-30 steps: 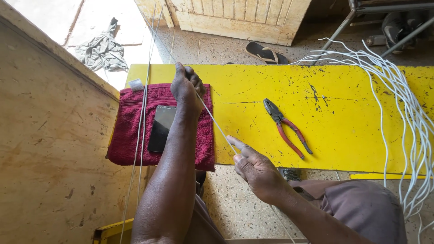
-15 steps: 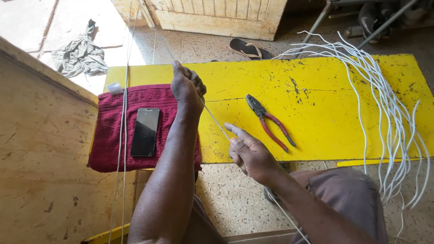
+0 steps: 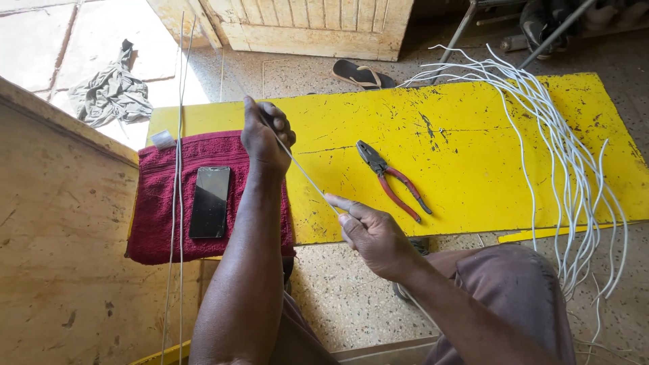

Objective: The person sits on the floor and straightens a bundle of white wires by hand. They pull and align the wires repeatedly, occasionally placing them on a yellow workbench where a pair of pliers and a smartphone are visible.

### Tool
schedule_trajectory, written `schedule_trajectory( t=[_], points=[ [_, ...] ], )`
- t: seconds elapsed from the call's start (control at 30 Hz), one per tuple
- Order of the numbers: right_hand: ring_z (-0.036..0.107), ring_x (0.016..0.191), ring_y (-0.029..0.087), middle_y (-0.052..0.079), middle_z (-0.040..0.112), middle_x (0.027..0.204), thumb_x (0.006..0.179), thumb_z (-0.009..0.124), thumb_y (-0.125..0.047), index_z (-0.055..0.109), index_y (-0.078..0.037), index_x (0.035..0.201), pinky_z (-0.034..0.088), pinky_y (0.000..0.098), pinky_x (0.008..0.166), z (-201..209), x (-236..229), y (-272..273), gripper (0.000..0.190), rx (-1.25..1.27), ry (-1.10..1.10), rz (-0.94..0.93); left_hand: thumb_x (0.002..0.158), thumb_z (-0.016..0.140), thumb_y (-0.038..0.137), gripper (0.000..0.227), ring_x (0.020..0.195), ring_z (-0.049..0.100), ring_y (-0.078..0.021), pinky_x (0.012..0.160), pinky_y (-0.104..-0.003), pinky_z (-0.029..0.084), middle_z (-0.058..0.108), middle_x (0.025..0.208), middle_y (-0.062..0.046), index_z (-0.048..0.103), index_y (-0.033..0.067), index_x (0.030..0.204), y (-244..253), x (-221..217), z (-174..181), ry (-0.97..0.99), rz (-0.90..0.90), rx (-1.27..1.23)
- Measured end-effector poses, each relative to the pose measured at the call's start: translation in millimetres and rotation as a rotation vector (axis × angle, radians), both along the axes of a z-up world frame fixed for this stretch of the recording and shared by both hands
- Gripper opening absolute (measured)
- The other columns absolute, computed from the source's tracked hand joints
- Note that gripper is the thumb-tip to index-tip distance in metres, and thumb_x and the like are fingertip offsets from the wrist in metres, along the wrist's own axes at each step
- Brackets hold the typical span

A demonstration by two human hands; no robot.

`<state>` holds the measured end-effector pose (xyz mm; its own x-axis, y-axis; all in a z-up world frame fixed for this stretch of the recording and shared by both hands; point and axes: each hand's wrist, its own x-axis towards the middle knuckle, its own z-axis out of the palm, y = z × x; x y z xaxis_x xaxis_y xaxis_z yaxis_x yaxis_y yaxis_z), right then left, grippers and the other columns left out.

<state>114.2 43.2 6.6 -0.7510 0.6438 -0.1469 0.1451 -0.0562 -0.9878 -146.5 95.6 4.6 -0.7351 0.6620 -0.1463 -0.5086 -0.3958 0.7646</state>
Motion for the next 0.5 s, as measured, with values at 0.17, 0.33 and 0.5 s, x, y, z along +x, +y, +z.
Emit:
schedule_trajectory(
  t=[0.17,0.33,0.5],
  points=[
    [0.044,0.057,0.01,0.004,0.056,0.06,0.106,0.048,-0.008,0.061,-0.005,0.153,0.043,0.0235,0.055,9.3,8.8,-7.7,0.048,-0.014,-0.036,0.048,0.107,0.041,0.06,0.054,0.034,0.035,-0.0115,0.037,-0.025,0.029,0.035,0.052,0.003,0.051,0.021,0.071,-0.3,-30.3,-15.0,-0.044,0.039,0.109],
    [0.045,0.059,0.01,0.002,0.054,0.059,0.107,0.049,-0.011,0.062,-0.007,0.153,0.042,0.0241,0.057,10.4,4.3,-16.0,0.048,-0.005,-0.04,0.042,0.108,0.043,0.058,0.053,0.033,0.03,-0.0148,0.036,-0.028,0.028,0.028,0.052,0.002,0.047,0.0209,0.069,4.1,-38.3,-26.3,-0.079,0.11,0.114],
    [0.047,0.059,0.011,0.003,0.056,0.058,0.107,0.051,-0.013,0.065,-0.01,0.151,0.046,0.0253,0.058,36.8,5.4,-25.9,0.047,0.011,-0.093,0.012,0.106,0.054,0.054,0.054,0.029,0.03,-0.0125,0.031,-0.027,0.025,0.031,0.045,0.001,0.047,0.0199,0.064,5.0,-20.5,-13.2,-0.059,0.334,0.028]
  ],
)
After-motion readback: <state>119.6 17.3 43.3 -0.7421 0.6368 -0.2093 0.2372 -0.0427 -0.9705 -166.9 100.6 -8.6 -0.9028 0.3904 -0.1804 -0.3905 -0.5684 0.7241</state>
